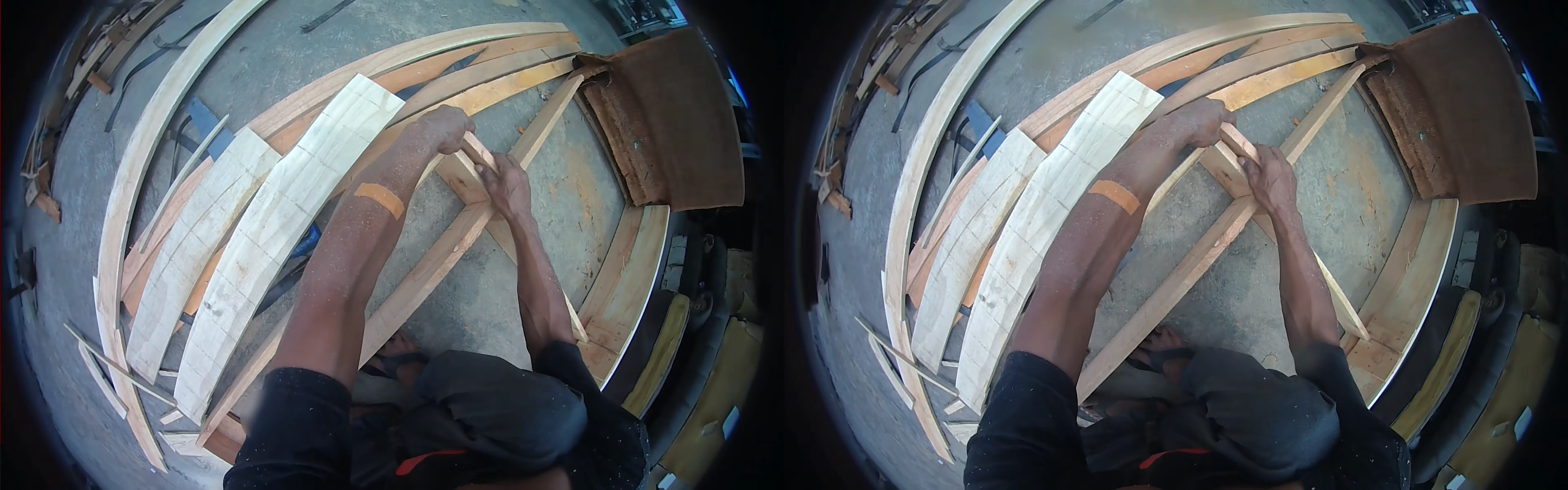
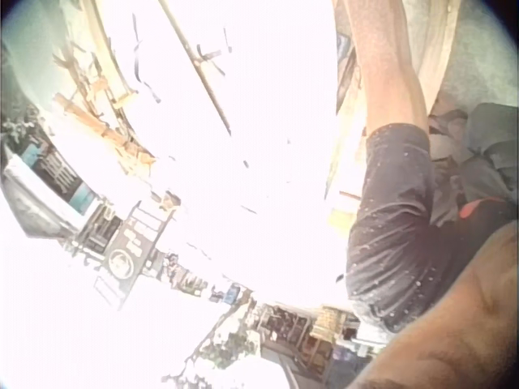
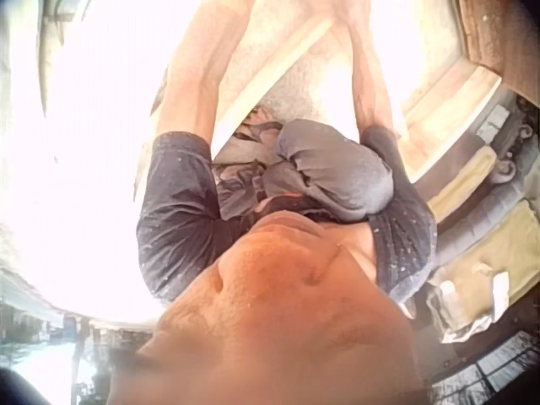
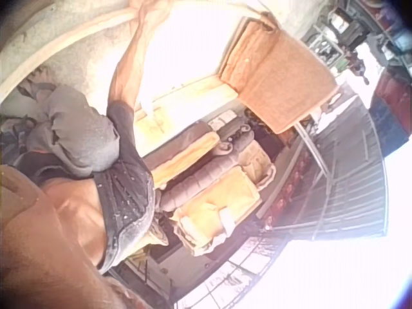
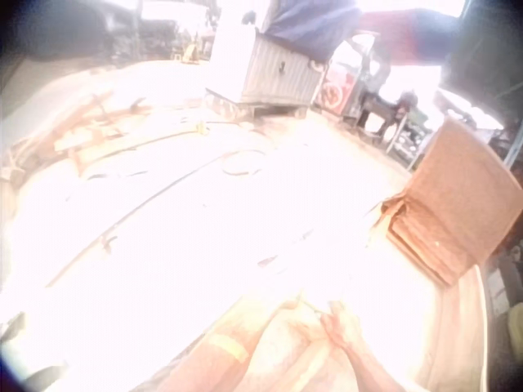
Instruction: The person measures and marks wooden planks using a try square and pencil, then cuts them on a table saw. They assemble the cut pieces into a frame structure, using a hammer to drive nails and secure the joints. The person repeatedly checks fit and alignment during the assembly process.
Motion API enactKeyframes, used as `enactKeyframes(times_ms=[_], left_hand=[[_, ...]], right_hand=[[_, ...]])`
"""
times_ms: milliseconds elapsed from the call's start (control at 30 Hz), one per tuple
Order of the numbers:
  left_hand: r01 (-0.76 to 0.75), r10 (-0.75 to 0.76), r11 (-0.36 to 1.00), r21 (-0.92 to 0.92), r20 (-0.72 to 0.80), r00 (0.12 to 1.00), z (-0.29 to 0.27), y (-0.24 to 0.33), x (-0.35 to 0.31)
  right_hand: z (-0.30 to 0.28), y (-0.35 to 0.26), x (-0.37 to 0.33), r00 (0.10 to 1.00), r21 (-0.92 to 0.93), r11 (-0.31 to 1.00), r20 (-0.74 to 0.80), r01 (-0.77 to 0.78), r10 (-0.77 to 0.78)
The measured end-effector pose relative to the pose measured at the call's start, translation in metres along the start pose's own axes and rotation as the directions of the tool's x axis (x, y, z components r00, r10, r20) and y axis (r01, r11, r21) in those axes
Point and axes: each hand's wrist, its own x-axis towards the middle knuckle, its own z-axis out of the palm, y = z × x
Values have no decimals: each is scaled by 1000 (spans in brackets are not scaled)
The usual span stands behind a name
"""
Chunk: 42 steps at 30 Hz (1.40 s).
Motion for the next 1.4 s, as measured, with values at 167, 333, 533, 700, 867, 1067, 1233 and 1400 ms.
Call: enactKeyframes(times_ms=[167,333,533,700,867,1067,1233,1400], left_hand=[[-41,40,999,18,-772,635,-3,38,-116],[24,-494,830,-557,-715,495,-46,55,-274],[352,-889,450,-820,-449,92,-56,157,-565],[552,-884,-100,-828,-181,-432,39,322,-764],[362,-640,-389,-847,-35,-768,217,514,-839],[183,-528,-463,-867,104,-843,338,593,-909],[336,-520,-475,-813,-49,-853,424,571,-985],[412,-303,-416,-811,-304,-903,453,531,-977]], right_hand=[[-23,-54,-21,915,258,964,-368,-71,166],[-44,-190,-57,999,998,55,30,-28,-41],[-19,-322,-167,322,980,197,186,1,-928],[51,-318,-211,334,692,369,192,621,-923],[111,-245,-207,132,346,324,477,880,-869],[168,-212,-176,-73,326,47,347,944,-935],[182,-223,-174,-193,341,-58,378,938,-905],[215,-211,-128,-79,401,84,374,912,-924]])
